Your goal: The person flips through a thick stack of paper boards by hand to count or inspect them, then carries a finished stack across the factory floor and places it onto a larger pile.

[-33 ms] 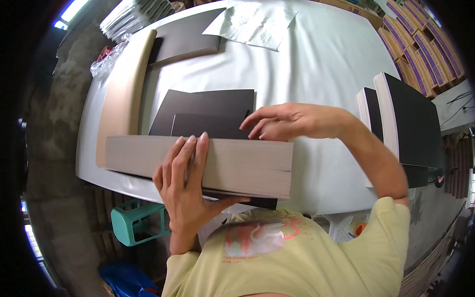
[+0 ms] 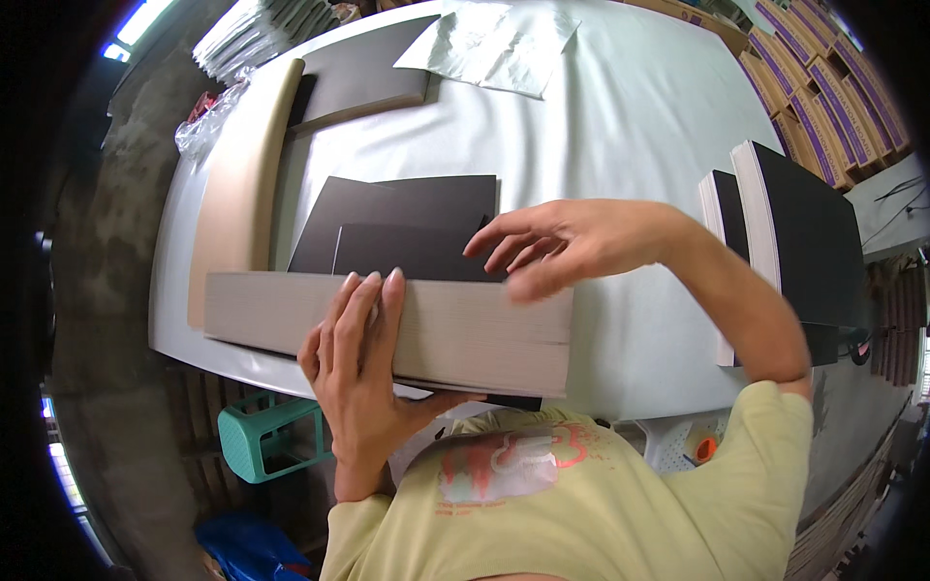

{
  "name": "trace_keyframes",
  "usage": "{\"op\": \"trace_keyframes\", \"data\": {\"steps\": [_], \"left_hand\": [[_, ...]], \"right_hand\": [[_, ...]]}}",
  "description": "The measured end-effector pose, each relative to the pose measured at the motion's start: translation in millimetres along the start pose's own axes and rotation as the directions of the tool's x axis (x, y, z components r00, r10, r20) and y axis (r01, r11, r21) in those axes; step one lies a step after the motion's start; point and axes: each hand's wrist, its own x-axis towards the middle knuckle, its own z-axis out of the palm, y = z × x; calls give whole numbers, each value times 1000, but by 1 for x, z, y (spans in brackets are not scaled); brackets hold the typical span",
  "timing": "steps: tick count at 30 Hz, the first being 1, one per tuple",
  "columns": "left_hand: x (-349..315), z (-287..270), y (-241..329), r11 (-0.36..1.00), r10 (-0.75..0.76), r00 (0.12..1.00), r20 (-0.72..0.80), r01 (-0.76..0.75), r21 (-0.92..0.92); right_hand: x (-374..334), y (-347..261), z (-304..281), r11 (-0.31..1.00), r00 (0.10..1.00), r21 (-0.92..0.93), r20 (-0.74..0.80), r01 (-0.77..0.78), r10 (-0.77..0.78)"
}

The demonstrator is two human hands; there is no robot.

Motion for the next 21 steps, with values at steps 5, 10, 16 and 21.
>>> {"op": "trace_keyframes", "data": {"steps": [5, 10, 16, 21], "left_hand": [[-11, -5, -1, 1000, -7, 998, 66, 7, -2], [-12, -9, -4, 1000, 7, 995, 100, -7, 4], [-28, -10, -7, 999, 30, 997, 66, -31, 9], [-27, -14, -9, 998, 68, 992, 111, -69, 11]], "right_hand": [[8, -11, -12, 947, 966, -246, 104, -205, 236], [10, -16, -12, 942, 962, -239, 78, -236, 261], [9, -24, -6, 907, 967, -355, 21, -228, 252], [7, -31, -5, 872, 969, -429, -31, -236, 247]]}}
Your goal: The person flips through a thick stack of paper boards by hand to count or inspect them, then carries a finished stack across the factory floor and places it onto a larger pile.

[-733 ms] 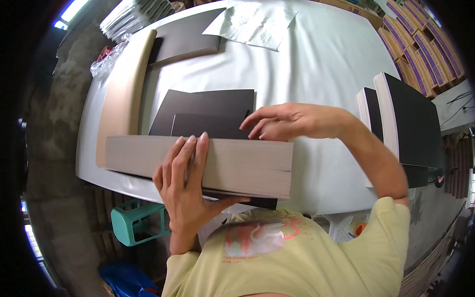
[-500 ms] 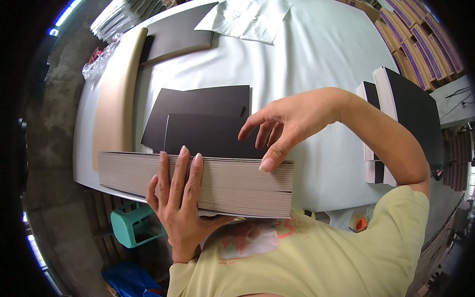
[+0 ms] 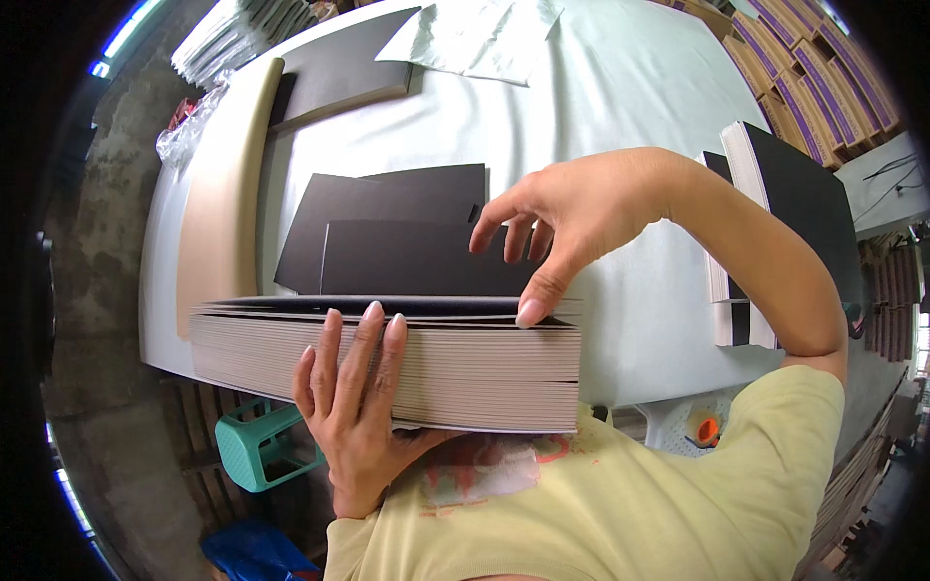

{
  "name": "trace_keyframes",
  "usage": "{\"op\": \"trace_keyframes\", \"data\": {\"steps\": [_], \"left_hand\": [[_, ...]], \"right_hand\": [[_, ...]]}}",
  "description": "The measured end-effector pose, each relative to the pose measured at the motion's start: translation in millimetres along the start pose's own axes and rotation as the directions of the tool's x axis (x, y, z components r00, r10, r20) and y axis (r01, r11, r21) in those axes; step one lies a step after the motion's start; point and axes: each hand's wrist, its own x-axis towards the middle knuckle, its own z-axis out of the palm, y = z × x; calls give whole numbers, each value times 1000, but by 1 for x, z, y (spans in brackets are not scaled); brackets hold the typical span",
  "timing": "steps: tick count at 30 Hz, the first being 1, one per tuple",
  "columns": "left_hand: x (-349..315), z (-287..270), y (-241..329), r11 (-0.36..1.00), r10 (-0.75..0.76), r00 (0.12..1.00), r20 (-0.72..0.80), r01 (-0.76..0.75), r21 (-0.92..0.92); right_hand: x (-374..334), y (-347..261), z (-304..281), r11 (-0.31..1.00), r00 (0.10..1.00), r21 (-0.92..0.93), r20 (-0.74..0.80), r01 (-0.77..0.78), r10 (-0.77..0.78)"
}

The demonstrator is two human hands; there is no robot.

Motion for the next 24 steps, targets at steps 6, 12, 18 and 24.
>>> {"op": "trace_keyframes", "data": {"steps": [6, 12, 18, 24], "left_hand": [[-6, 1, 1, 1000, 6, 1000, -26, -6, 12], [-8, 1, 0, 1000, 29, 999, -30, -29, 11], [-7, 3, -1, 998, 54, 997, -60, -51, 48], [-8, 3, -2, 997, 67, 997, -41, -65, 52]], "right_hand": [[-7, -3, -1, 991, 996, 123, -73, 51, -42], [-18, -9, -2, 960, 937, 80, -252, 270, -243], [-22, 5, 11, 884, 884, -436, -329, 170, -332], [-25, 2, 18, 798, 860, -566, -285, 206, -424]]}}
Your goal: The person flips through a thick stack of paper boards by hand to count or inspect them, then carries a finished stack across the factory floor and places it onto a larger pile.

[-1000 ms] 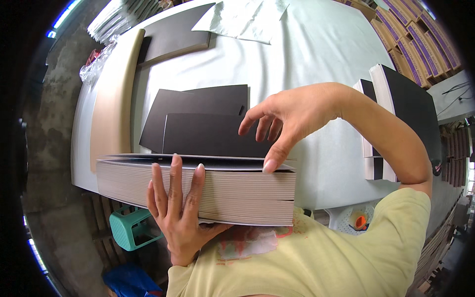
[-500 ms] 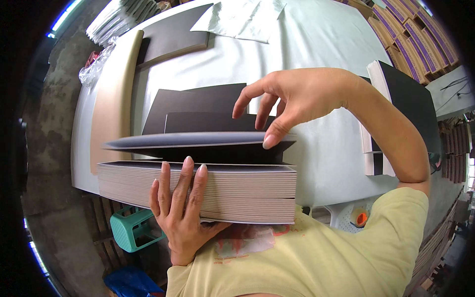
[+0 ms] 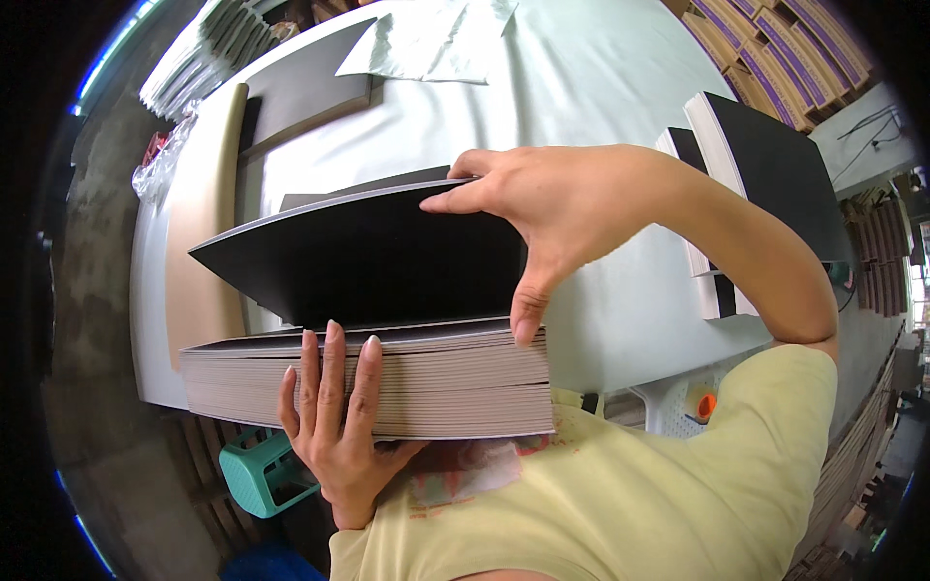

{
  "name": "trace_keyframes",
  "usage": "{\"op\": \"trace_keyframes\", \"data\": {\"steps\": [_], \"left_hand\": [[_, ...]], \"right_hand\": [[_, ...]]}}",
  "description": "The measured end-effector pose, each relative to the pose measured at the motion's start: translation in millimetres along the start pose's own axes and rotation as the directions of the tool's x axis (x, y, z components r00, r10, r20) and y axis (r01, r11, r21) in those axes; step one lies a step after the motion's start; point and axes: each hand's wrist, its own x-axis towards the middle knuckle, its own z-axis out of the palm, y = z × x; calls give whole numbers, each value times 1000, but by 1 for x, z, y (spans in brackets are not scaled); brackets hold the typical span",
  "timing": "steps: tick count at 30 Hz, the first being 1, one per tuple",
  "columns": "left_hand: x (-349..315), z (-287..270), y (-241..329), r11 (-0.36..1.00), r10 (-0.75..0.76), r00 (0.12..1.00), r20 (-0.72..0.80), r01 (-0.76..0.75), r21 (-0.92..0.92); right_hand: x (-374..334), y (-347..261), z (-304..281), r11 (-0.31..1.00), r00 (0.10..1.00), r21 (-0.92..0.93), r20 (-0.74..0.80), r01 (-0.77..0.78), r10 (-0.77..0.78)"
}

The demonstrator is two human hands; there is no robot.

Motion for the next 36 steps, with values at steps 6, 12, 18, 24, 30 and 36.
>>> {"op": "trace_keyframes", "data": {"steps": [6, 12, 18, 24, 30, 36], "left_hand": [[-1, -1, -1, 1000, 0, 1000, 3, 0, -6], [0, -2, 1, 1000, 14, 1000, 0, -14, -4], [-3, -2, 0, 1000, 8, 1000, 19, -7, -29], [-4, -3, 0, 1000, 7, 1000, 21, -7, -10], [-6, -3, 0, 1000, 5, 1000, 20, -5, -6], [-5, -5, -1, 1000, 19, 1000, 14, -19, -14]], "right_hand": [[6, -8, -9, 972, 975, 138, 147, -189, 169], [3, -3, -16, 917, 984, 366, 133, -159, 118], [2, -3, -13, 967, 978, 204, 168, -153, 120], [-3, -8, -8, 979, 989, 167, 110, -114, 96], [-4, -6, -3, 994, 992, 63, 88, -92, 86], [1, -16, -18, 961, 956, 155, 221, -229, 192]]}}
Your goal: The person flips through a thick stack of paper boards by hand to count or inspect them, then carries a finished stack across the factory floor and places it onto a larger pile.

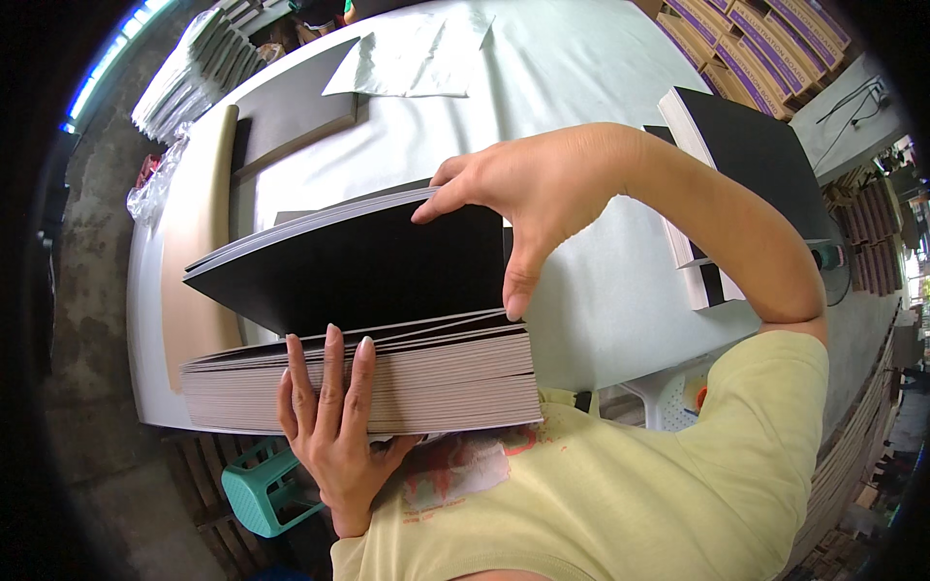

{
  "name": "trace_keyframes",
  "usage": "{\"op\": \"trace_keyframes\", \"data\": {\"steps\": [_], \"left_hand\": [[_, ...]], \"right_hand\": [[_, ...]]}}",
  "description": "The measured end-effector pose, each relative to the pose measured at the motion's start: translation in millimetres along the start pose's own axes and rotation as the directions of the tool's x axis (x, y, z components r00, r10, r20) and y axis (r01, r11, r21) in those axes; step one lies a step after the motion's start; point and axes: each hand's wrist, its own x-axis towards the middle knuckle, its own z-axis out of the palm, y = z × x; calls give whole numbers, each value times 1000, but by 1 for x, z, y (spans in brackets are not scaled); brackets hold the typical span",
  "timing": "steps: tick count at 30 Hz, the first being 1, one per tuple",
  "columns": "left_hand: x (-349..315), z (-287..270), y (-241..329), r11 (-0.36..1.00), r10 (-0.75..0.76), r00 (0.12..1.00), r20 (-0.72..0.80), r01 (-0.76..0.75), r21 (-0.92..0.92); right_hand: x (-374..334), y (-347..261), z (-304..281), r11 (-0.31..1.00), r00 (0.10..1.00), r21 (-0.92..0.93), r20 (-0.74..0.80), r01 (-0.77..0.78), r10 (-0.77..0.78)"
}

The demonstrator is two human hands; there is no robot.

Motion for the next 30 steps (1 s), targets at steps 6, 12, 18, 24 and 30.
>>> {"op": "trace_keyframes", "data": {"steps": [6, 12, 18, 24, 30], "left_hand": [[-1, 0, 1, 1000, 20, 1000, -10, -20, 10], [-2, 0, 1, 1000, 8, 1000, -8, -8, 10], [-2, -1, 3, 1000, -6, 1000, 6, 6, 10], [-2, 0, 2, 1000, 0, 1000, 5, 0, 31], [-1, -1, 2, 999, 19, 1000, -2, -19, 45]], "right_hand": [[2, 11, -6, 977, 985, 126, -32, 170, -167], [0, 16, 7, 999, 998, -28, -34, 47, -48], [-5, 5, 17, 972, 973, -170, -138, 162, -187], [-1, 5, 15, 986, 986, -131, -122, 100, -116], [-4, -4, 0, 995, 998, 93, -55, 40, -35]]}}
